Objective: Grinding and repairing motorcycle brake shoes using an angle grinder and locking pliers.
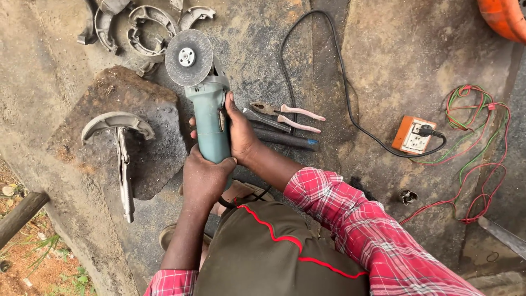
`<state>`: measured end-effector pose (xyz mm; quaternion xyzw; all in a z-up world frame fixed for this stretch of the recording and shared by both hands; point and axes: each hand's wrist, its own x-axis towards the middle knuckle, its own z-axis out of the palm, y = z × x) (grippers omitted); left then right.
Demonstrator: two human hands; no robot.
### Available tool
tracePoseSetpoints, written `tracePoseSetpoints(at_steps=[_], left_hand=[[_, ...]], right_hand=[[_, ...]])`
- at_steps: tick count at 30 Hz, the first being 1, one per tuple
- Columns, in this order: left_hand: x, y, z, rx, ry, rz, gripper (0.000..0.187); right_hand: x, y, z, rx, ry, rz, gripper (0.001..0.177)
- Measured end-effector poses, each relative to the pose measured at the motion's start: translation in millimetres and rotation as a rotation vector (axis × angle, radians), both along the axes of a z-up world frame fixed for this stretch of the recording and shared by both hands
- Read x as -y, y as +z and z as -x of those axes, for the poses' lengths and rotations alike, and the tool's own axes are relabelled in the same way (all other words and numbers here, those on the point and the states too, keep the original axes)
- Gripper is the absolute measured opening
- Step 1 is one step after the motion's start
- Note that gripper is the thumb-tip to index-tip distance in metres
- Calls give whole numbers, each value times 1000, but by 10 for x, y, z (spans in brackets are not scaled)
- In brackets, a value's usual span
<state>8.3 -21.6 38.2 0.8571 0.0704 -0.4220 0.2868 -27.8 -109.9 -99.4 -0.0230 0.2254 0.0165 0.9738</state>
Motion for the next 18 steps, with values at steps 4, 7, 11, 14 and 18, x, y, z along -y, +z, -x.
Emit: tracePoseSetpoints(at_steps=[4, 7, 11, 14, 18], left_hand=[[19, -8, 4, -12, -16, -1, 59], [45, 15, -1, -16, -25, -23, 60], [51, -17, 14, -8, -25, -27, 60], [48, -52, 25, 5, -25, -10, 60], [24, -111, 36, 23, -28, 25, 61]], right_hand=[[16, -10, 13, -2, 0, -10, 81], [12, -46, 40, 9, -8, -4, 82], [15, -83, 48, 17, -5, -8, 83], [32, -74, 51, 13, -4, 21, 83], [64, -35, 46, -25, 12, 7, 83]])
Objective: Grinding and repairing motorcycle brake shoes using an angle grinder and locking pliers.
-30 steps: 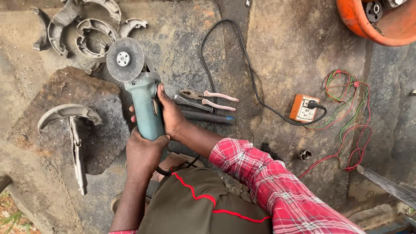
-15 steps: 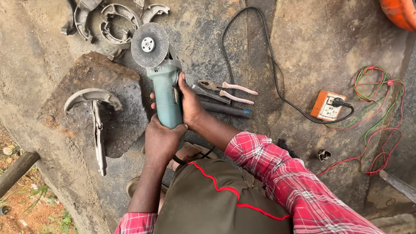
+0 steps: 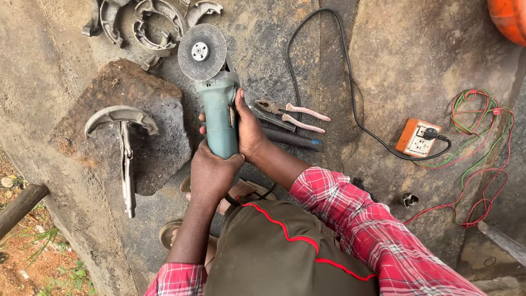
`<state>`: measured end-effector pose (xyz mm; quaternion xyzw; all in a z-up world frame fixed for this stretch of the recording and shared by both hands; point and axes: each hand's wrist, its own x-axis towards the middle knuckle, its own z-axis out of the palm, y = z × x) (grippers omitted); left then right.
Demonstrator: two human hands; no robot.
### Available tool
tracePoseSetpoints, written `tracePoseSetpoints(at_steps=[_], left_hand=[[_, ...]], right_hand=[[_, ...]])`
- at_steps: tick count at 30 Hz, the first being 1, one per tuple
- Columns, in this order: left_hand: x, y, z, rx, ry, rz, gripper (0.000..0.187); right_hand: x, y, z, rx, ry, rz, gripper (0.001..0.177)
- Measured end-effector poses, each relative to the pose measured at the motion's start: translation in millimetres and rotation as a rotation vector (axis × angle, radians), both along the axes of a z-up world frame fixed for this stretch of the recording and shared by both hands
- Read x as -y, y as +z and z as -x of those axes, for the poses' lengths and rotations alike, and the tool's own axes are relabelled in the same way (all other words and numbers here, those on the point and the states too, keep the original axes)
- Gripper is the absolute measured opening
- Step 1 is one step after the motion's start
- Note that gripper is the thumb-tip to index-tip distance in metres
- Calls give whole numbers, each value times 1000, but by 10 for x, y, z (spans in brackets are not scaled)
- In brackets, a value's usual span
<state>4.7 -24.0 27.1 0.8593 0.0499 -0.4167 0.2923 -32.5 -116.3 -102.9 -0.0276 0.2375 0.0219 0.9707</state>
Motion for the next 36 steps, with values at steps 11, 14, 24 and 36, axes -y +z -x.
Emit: tracePoseSetpoints(at_steps=[11, 14, 24, 36], left_hand=[[3, 5, -22, -43, -22, -7, 67], [1, 11, -21, -50, -21, 3, 67], [23, -3, -15, -25, -45, -30, 66], [35, -9, -8, -11, -51, -54, 65]], right_hand=[[17, 26, 2, -34, 22, 57, 86], [16, 28, -3, -43, 26, 37, 85], [22, -13, 6, -36, 20, 43, 88], [31, -5, -4, -61, 30, 57, 88]])
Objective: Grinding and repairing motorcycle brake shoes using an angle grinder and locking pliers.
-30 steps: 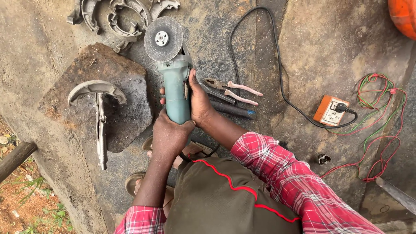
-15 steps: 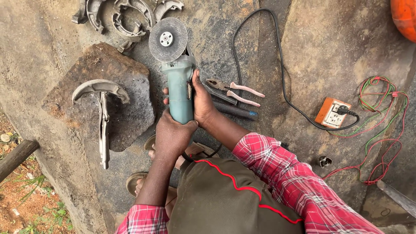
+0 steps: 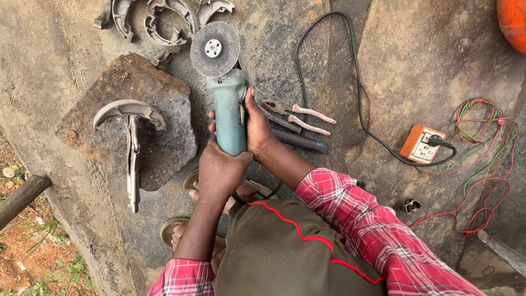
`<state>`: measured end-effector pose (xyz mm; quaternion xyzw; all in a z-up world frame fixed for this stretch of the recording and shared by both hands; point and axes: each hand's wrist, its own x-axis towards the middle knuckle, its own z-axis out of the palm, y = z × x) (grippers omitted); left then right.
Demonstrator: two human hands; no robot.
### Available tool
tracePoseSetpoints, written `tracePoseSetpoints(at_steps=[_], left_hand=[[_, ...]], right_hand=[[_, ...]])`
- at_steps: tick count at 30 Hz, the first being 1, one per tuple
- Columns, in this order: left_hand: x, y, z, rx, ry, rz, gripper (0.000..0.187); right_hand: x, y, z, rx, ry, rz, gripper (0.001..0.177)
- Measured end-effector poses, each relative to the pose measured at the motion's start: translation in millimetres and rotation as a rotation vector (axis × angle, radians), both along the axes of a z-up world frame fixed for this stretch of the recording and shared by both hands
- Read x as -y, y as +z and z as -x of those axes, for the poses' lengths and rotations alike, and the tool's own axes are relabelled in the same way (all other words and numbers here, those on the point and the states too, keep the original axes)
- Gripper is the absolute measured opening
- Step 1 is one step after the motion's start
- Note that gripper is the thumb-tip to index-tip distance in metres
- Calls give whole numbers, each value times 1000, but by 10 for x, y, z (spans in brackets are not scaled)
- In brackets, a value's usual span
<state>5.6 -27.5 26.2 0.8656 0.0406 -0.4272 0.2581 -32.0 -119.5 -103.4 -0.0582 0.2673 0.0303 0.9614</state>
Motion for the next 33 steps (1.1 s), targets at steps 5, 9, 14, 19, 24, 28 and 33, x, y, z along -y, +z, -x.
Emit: tracePoseSetpoints(at_steps=[5, 9, 14, 19, 24, 28, 33], left_hand=[[-7, -17, 3, -13, -16, -12, 68], [-14, -10, -1, -22, -7, -8, 67], [-9, 27, -4, -24, 12, 0, 67], [-4, 27, -6, -4, 5, 7, 66], [-17, 3, 1, -15, -5, 3, 65], [-20, -10, 1, -24, -12, 1, 66], [-13, -11, 2, -38, -12, -12, 68]], right_hand=[[0, 26, -8, 9, 0, -5, 88], [6, 63, -14, -5, 7, 32, 89], [-5, 51, -13, -5, 5, 11, 90], [-6, 3, -1, 6, 0, 34, 91], [-12, 0, 3, 7, 0, 25, 91], [-10, 11, 5, -11, 6, 59, 91], [-15, 14, 13, -4, 3, 74, 90]])
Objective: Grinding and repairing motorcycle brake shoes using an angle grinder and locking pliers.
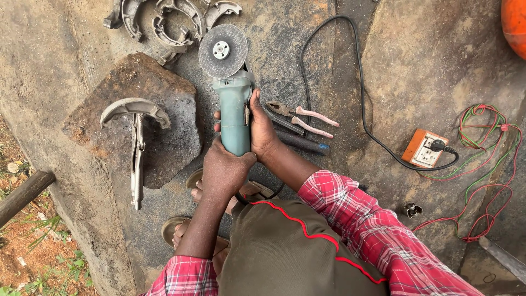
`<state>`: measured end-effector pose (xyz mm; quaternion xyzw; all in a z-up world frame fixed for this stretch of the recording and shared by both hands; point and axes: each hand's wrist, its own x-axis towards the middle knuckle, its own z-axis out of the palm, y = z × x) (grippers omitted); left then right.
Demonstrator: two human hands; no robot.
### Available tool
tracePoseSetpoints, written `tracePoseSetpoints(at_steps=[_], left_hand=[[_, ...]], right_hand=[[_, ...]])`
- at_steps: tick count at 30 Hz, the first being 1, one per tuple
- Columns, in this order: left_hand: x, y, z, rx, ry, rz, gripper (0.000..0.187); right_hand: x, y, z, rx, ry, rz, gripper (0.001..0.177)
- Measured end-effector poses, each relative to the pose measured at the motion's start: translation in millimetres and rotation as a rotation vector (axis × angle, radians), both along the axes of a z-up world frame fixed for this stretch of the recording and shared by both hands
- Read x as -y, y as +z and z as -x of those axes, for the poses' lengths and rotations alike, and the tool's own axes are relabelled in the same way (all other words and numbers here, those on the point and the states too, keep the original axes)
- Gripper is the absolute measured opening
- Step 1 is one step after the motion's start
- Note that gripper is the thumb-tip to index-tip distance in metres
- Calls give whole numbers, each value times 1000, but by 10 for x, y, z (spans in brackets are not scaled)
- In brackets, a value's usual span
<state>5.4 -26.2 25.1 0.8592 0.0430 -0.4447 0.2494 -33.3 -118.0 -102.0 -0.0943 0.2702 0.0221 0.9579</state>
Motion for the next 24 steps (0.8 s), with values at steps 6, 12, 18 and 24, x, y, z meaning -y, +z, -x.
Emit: tracePoseSetpoints(at_steps=[6, 12, 18, 24], left_hand=[[24, 50, 33, 3, 54, 60, 67], [-46, 59, 73, 5, 145, 139, 64], [-100, 40, 98, 34, 252, 212, 60], [-151, 1, 79, -10, 277, 267, 56]], right_hand=[[73, -34, 15, 28, 21, -29, 91], [174, 101, -57, 13, 158, 5, 92], [349, 242, -229, -68, 336, 0, 91], [389, 382, -231, -94, 336, 38, 91]])
